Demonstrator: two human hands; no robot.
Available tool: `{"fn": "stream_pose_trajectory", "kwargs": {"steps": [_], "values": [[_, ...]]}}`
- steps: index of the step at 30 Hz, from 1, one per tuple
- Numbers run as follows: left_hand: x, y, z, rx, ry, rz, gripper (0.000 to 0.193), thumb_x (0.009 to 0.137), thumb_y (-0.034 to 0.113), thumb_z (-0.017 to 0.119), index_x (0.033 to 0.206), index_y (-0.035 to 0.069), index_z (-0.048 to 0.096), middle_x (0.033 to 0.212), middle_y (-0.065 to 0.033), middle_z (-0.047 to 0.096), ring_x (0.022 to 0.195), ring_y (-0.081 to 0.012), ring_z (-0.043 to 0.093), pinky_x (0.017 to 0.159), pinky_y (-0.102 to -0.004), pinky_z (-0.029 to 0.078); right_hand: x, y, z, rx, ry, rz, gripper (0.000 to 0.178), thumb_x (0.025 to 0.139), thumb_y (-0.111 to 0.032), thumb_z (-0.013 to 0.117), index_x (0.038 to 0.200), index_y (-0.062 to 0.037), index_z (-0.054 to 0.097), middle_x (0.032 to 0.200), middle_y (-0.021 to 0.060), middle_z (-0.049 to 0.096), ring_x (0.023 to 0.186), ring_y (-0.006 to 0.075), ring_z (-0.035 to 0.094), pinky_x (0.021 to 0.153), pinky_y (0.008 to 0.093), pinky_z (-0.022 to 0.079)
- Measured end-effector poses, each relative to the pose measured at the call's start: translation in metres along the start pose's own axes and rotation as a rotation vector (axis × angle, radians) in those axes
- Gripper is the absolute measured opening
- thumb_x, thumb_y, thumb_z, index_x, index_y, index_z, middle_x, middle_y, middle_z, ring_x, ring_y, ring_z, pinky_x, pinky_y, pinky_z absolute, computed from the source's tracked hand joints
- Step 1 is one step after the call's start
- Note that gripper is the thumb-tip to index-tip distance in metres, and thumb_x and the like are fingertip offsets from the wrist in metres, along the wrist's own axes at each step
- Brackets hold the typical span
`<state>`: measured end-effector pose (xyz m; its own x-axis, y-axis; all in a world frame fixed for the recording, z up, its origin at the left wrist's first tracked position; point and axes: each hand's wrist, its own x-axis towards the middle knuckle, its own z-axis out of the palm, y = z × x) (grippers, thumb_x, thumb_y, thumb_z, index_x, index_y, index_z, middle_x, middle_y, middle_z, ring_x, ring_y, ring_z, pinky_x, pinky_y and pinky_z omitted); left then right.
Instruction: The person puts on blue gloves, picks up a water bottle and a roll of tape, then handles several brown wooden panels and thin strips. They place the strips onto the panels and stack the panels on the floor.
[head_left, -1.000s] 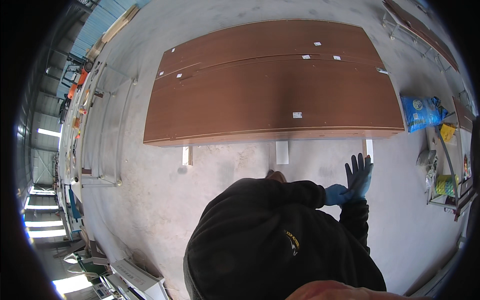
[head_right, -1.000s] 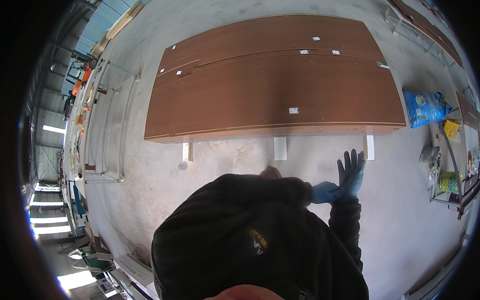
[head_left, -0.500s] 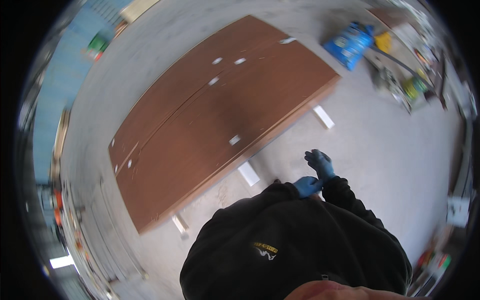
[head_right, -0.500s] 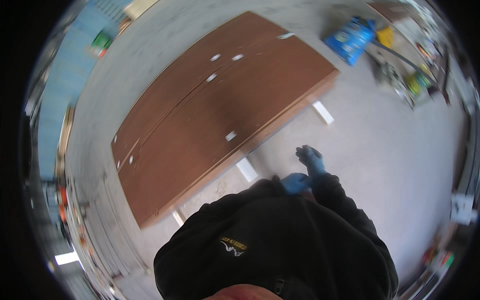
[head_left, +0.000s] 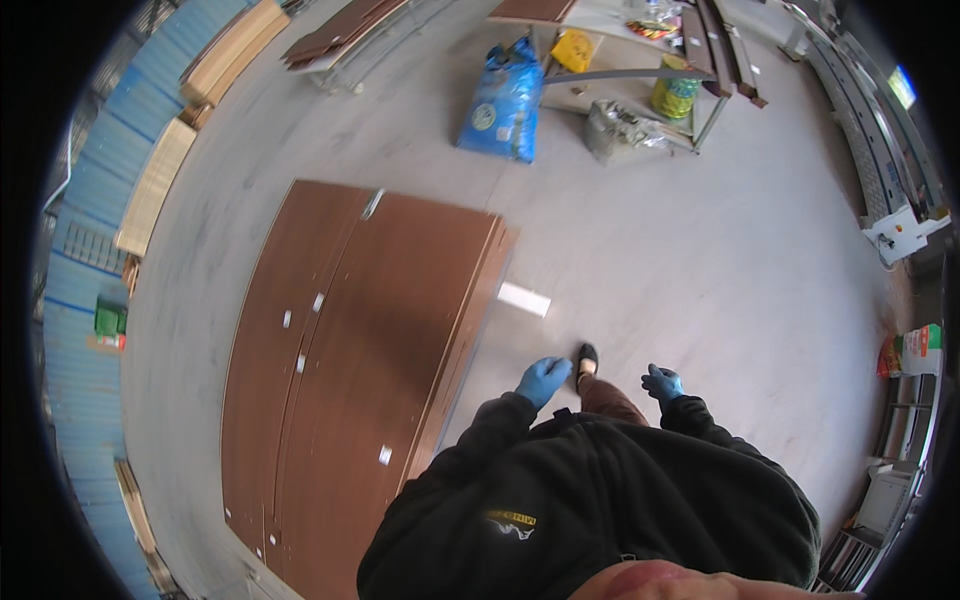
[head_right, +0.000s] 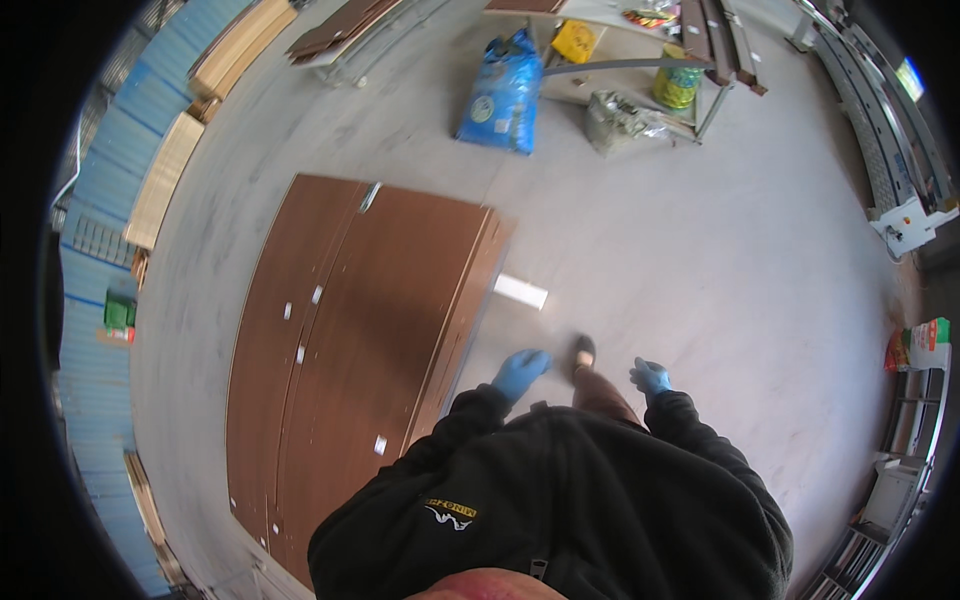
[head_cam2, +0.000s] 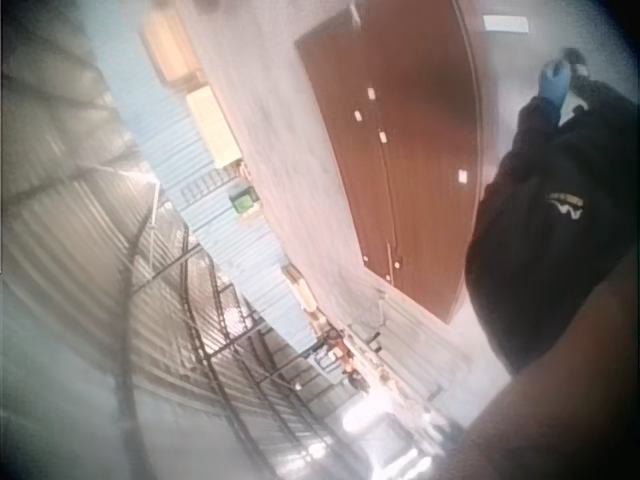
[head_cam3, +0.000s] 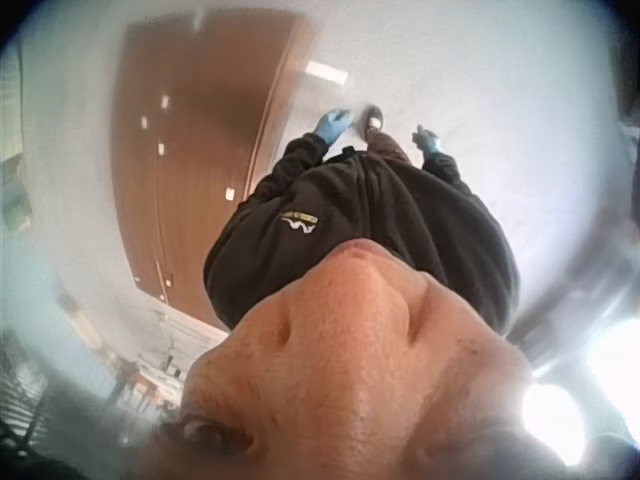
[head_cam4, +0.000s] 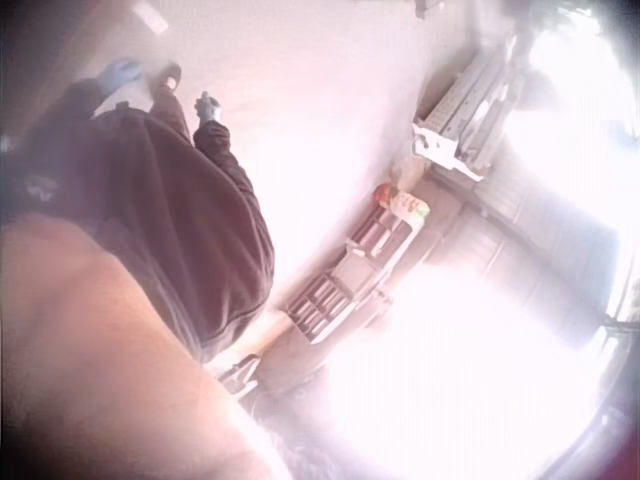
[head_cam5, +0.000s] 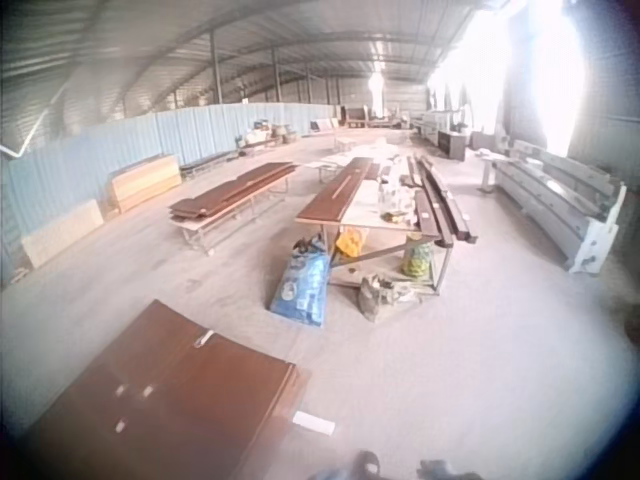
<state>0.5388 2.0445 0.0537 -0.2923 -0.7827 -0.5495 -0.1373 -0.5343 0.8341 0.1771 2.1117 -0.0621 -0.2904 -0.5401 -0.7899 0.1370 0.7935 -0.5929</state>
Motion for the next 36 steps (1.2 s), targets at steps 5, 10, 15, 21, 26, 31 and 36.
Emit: {"fn": "stream_pose_trajectory", "kwargs": {"steps": [5, 10, 15, 21, 26, 31, 36], "values": [[0.100, 0.083, 0.010, 0.113, 0.028, 0.204, 0.033, 0.106, 0.027, 0.064, 0.118, -0.003, 0.071, 0.109, -0.0072, 0.073, 0.102, -0.0148, 0.066, 0.093, -0.0336, 0.053, 0.093, -0.129, -0.058, -0.091, 0.013, -0.096, 0.044, 0.102, -0.044, 0.068, 0.117, -0.0023, 0.068, 0.100, 0.0093, 0.076, 0.077, 0.0192, 0.070, 0.064, 0.0334, 0.051], [0.173, 0.108, -0.028, 0.101, 0.068, -0.002, 0.036, 0.104, 0.029, 0.066, 0.118, -0.003, 0.072, 0.111, -0.0075, 0.074, 0.101, -0.0140, 0.065, 0.092, -0.0327, 0.053, 0.173, -0.238, -0.033, -0.130, -0.009, -0.095, 0.045, 0.102, -0.046, 0.068, 0.115, -0.0031, 0.070, 0.099, 0.0062, 0.075, 0.081, 0.0174, 0.069, 0.067, 0.0323, 0.050], [0.270, 0.120, -0.078, 0.011, 0.123, -0.144, 0.044, 0.102, 0.035, 0.069, 0.124, -0.004, 0.069, 0.112, -0.0098, 0.074, 0.105, -0.0193, 0.070, 0.095, -0.0343, 0.055, 0.231, -0.320, 0.034, -0.542, -0.231, -0.204, 0.053, 0.101, -0.051, 0.065, 0.116, -0.0009, 0.075, 0.101, 0.0097, 0.077, 0.091, 0.0207, 0.071, 0.084, 0.0376, 0.054], [0.416, 0.202, -0.150, 0.063, 0.212, -0.101, 0.045, 0.103, 0.037, 0.069, 0.124, -0.003, 0.069, 0.111, -0.0096, 0.074, 0.105, -0.0203, 0.070, 0.093, -0.0341, 0.054, 0.301, -0.470, 0.089, -1.136, -0.360, -0.148, 0.069, 0.097, -0.066, 0.061, 0.121, -0.0034, 0.077, 0.117, 0.0180, 0.077, 0.117, 0.0340, 0.069, 0.102, 0.0473, 0.051], [0.521, 0.313, -0.199, -0.002, 0.223, 0.010, 0.036, 0.103, 0.032, 0.065, 0.106, -0.003, 0.070, 0.090, -0.0022, 0.068, 0.085, -0.0149, 0.060, 0.082, -0.0351, 0.051, 0.372, -0.589, 0.129, -0.874, -0.296, -0.204, 0.064, 0.100, -0.058, 0.063, 0.123, -0.0003, 0.075, 0.117, 0.0176, 0.077, 0.112, 0.0296, 0.071, 0.099, 0.0450, 0.053], [0.607, 0.413, -0.261, 0.096, 0.348, 0.092, 0.037, 0.104, 0.032, 0.065, 0.107, -0.004, 0.070, 0.094, -0.0042, 0.069, 0.088, -0.0132, 0.059, 0.085, -0.0360, 0.052, 0.474, -0.690, 0.192, -0.830, -0.253, -0.222, 0.059, 0.101, -0.055, 0.063, 0.113, 0.0008, 0.077, 0.099, 0.0123, 0.078, 0.092, 0.0227, 0.073, 0.086, 0.0413, 0.055], [0.679, 0.468, -0.332, 0.019, 0.488, -0.021, 0.037, 0.102, 0.031, 0.065, 0.110, -0.005, 0.069, 0.095, -0.0070, 0.070, 0.090, -0.0153, 0.060, 0.088, -0.0361, 0.052, 0.582, -0.830, 0.282, -0.916, -0.333, -0.323, 0.059, 0.100, -0.056, 0.065, 0.111, 0.0007, 0.077, 0.094, 0.0132, 0.077, 0.089, 0.0225, 0.072, 0.084, 0.0401, 0.055]]}}
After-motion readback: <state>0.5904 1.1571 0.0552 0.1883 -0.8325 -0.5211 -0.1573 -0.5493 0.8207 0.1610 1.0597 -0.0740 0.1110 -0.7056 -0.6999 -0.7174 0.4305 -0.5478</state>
